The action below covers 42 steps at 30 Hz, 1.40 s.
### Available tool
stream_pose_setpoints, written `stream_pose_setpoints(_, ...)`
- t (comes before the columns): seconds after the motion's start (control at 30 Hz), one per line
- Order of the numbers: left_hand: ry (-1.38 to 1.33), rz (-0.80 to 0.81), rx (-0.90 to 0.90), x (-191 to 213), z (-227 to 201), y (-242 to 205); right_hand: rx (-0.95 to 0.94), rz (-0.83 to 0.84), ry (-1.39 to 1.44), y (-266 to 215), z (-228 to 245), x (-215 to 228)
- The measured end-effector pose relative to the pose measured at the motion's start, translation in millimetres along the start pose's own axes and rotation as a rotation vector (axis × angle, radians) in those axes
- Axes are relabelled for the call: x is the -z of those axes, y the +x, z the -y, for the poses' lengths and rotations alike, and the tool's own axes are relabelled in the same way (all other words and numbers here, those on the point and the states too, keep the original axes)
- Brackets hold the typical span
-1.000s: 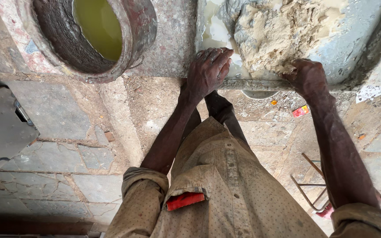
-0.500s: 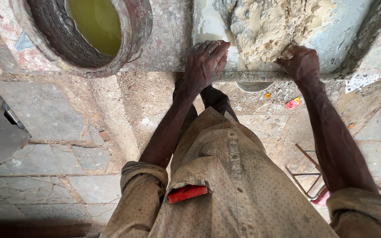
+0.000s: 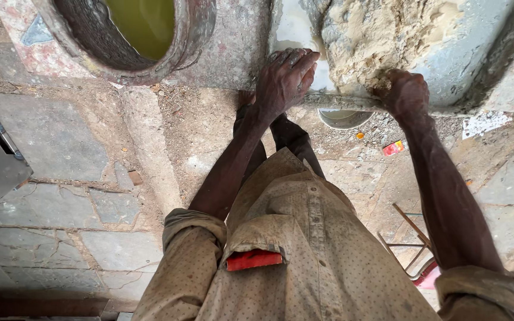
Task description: The person mixes a white powdery substance with water in a stone basin using their hands. They repeatedly scoop water from a bucket, add it to the powder, and knead the mixture into a paste. The person also retrieves more powder from a sack and adds it to the basin to continue mixing.
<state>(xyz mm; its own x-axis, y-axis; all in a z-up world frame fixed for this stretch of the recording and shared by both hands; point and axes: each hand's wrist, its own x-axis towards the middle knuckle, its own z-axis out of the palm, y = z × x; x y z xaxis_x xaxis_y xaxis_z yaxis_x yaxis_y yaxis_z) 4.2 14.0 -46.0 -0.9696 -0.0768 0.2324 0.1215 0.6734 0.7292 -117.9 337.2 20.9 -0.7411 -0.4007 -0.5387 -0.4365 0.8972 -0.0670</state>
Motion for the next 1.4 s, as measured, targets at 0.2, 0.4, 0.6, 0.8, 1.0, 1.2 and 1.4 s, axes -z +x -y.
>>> stream_pose_setpoints(0.2, -0.054, 0.000, 0.006, 10.0, -6.7, 4.0, -0.105, 0.015, 0.080, 17.5, -0.3, -13.1)
stream_pose_setpoints(0.4, -0.048, -0.088, -0.012, 16.3, -9.6, 8.9, -0.047, -0.118, 0.144, 4.1, -16.1, -6.3)
stream_pose_setpoints(0.6, -0.091, -0.207, -0.039, -0.6, 0.1, -0.3, 0.289, -0.326, -0.071, -3.1, 10.5, 40.5)
stream_pose_setpoints(0.8, -0.051, -0.173, -0.020, -11.9, 3.9, -3.8, 0.249, -0.028, -0.276, 63.2, 97.9, 70.0)
stream_pose_setpoints(1.0, -0.090, -0.129, 0.023, -12.6, 4.4, -4.3, 0.237, 0.002, -0.240, 72.1, 101.8, 84.6)
stream_pose_setpoints(1.2, -0.102, -0.206, -0.015, 1.4, -1.2, -1.3, 0.214, 0.131, 0.341, 74.2, 53.6, 118.0)
stream_pose_setpoints(1.4, -0.143, -0.224, 0.005, 19.5, -13.4, 1.0, 0.082, 0.184, 0.606, 71.1, 31.2, 121.6)
